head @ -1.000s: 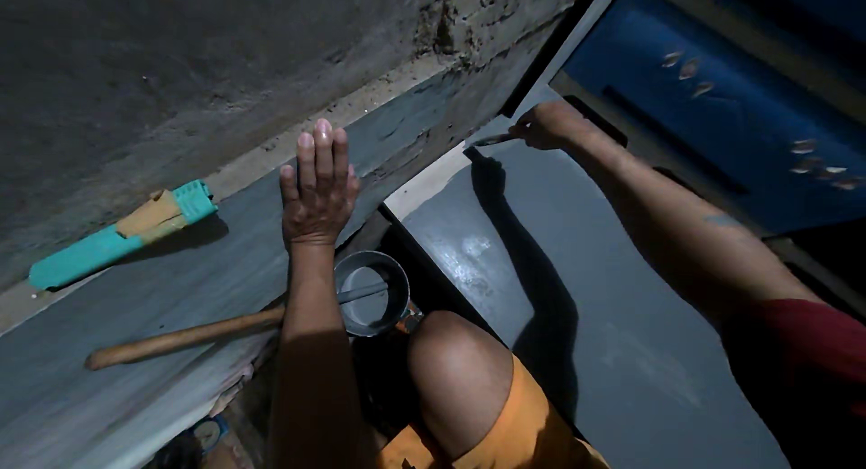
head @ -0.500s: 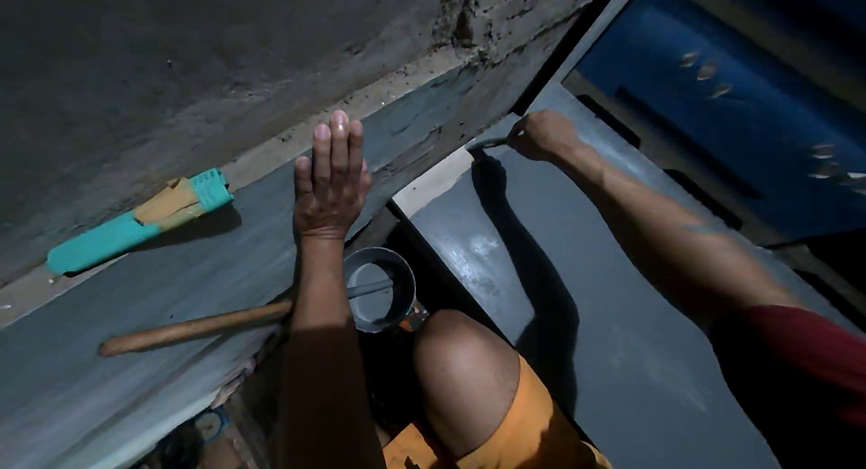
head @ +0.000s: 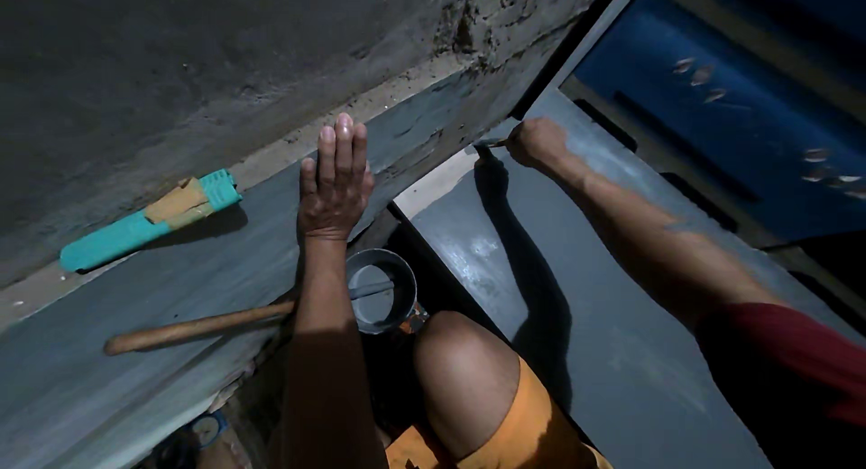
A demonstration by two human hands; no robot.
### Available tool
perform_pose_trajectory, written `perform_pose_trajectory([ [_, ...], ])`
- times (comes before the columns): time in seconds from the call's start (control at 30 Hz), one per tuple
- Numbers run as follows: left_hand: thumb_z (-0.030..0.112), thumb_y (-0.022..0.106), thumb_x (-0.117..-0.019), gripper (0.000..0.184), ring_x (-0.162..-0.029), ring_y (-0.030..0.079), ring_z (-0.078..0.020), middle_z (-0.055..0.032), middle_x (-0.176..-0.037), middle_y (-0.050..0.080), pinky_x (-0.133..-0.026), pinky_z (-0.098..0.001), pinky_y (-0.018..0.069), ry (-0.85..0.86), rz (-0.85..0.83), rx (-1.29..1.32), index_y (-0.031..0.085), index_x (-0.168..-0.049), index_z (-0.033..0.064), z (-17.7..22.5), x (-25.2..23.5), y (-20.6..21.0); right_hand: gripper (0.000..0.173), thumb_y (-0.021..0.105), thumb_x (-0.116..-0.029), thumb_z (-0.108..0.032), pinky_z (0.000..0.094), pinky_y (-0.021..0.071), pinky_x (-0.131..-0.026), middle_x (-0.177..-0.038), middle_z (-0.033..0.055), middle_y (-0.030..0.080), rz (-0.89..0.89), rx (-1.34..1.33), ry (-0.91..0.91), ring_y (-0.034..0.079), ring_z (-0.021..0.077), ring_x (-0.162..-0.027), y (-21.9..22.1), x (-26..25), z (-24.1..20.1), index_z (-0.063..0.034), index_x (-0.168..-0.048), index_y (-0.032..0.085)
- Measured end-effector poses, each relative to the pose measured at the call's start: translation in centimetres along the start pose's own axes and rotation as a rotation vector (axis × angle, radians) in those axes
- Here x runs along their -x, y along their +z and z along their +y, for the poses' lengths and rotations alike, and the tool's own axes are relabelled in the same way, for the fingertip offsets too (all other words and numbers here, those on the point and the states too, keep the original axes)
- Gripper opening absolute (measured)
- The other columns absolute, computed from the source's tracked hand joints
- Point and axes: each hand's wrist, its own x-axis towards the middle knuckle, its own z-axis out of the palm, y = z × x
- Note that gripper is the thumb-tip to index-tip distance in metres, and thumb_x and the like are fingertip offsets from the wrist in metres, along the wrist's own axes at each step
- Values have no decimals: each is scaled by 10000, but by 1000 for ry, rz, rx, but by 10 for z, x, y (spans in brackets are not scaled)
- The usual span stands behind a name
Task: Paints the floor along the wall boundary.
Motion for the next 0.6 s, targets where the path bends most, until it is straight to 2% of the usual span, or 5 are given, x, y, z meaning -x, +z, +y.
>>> perform_pose_trajectory([
  [0.2, 320, 401, -1081, 676, -1592, 11, -228, -85, -1736, 57, -1248, -461, -4, 6, 2, 1, 120, -1655, 101, -1, 1, 0, 264, 618, -995, -320, 710, 520, -726, -980, 221, 728, -28, -13, -107, 696, 474, -951, 3, 6, 0, -105, -1002, 772],
  [0.3, 327, 406, -1081, 665, -1593, 19, -218, -76, -1734, 81, -1254, -462, -6, -4, 13, 10, 143, -1652, 109, 0, 1, 2, 282, 615, -993, -321, 720, 514, -721, -989, 251, 717, -8, -4, -52, 688, 500, -958, 1, 4, 5, -77, -999, 755],
  [0.4, 332, 396, -1082, 676, -1594, -8, -213, -72, -1738, 49, -1256, -462, -18, -3, 10, 13, 118, -1656, 108, -1, 1, 3, 283, 632, -972, -308, 722, 514, -698, -967, 263, 712, 16, 8, -20, 690, 503, -939, 3, 6, 1, -46, -949, 737],
  [0.5, 332, 395, -1082, 684, -1594, -10, -213, -79, -1738, 33, -1255, -459, -20, 4, 0, 12, 107, -1656, 99, -1, 1, 1, 233, 635, -983, -288, 722, 523, -725, -987, 239, 723, -9, -14, -86, 695, 483, -950, 3, 12, -6, -94, -1011, 762],
  [0.6, 327, 408, -1080, 678, -1593, 17, -220, -85, -1735, 63, -1256, -459, -6, 6, 2, 9, 127, -1655, 102, -1, 2, 1, 268, 613, -1008, -332, 723, 523, -732, -987, 225, 728, -17, -45, -123, 699, 473, -949, 6, 11, -3, -115, -1028, 769],
])
